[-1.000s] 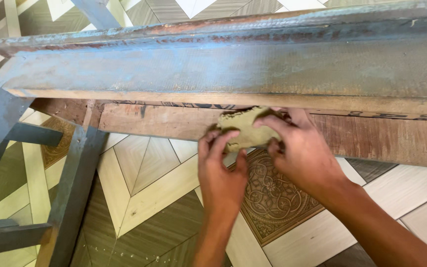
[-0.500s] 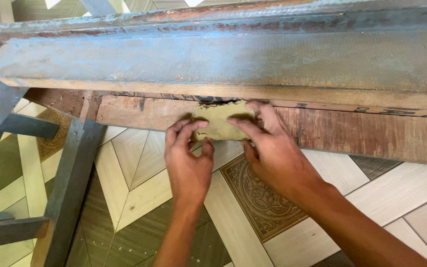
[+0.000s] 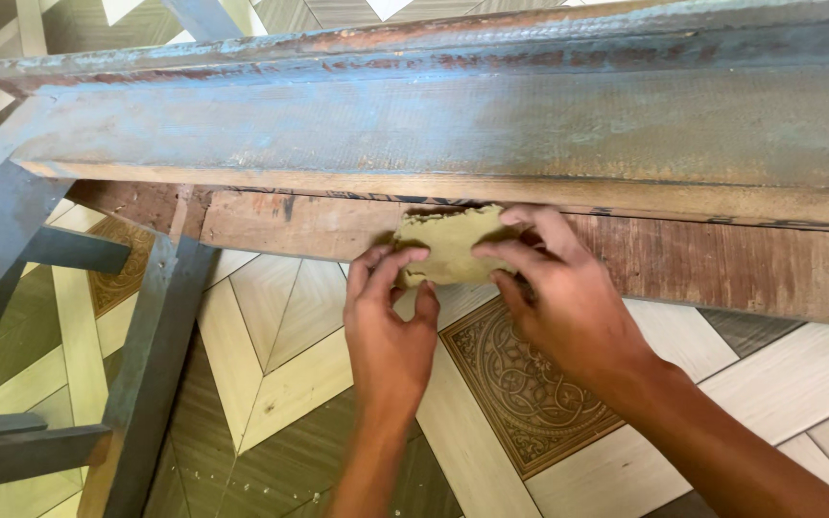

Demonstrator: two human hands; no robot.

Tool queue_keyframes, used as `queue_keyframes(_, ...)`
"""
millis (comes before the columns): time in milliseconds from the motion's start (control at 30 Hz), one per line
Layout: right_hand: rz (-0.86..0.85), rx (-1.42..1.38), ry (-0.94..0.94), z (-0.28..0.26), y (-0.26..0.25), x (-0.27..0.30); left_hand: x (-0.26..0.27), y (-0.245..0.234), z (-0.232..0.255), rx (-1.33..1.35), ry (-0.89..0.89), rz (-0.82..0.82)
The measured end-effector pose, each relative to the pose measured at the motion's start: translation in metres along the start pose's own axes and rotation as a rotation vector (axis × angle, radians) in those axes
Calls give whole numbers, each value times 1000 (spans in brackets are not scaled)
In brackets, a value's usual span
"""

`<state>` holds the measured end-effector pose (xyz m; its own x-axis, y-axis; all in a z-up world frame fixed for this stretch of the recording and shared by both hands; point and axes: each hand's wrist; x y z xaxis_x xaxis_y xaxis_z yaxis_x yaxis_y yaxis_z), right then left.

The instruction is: The person uses a sanding block to smooth the surface of a wooden chair frame. They systematically rub the sandpaper along the legs and crossbars of the chair, focusing on removing old paint and smoothing the wood grain.

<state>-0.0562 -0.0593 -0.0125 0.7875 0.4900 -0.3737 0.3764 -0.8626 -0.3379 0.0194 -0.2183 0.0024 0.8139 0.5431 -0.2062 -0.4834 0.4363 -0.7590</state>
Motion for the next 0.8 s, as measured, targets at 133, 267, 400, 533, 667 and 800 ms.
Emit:
queue_keyframes(133, 87, 41, 25, 11, -16, 14, 12, 14, 19, 7, 44, -42)
queue_keyframes(267, 128, 127, 25, 22, -35, 28, 17, 24, 38, -8, 93, -88)
queue_keyframes(400, 179, 232, 179, 31, -55, 40, 20, 34, 53, 36, 162, -171)
queue_keyframes(533, 178, 257, 201, 34, -48, 37, 13, 42, 49, 43, 150, -137)
queue_keyframes(667, 119, 118, 133, 20, -17, 19, -6, 27, 20, -16, 188, 5)
queue_keyframes(800, -44, 49, 63, -4, 9, -8, -29, -4, -15, -62, 142, 51)
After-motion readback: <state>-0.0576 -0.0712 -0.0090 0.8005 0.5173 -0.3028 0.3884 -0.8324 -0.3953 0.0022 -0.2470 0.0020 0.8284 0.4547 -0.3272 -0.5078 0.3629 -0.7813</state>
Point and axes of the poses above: each hand's wrist, its own x-axis away from the middle knuckle, its own y-axis out of the palm, z = x × y, and after that the axes turned 15 degrees about -x, right-handed
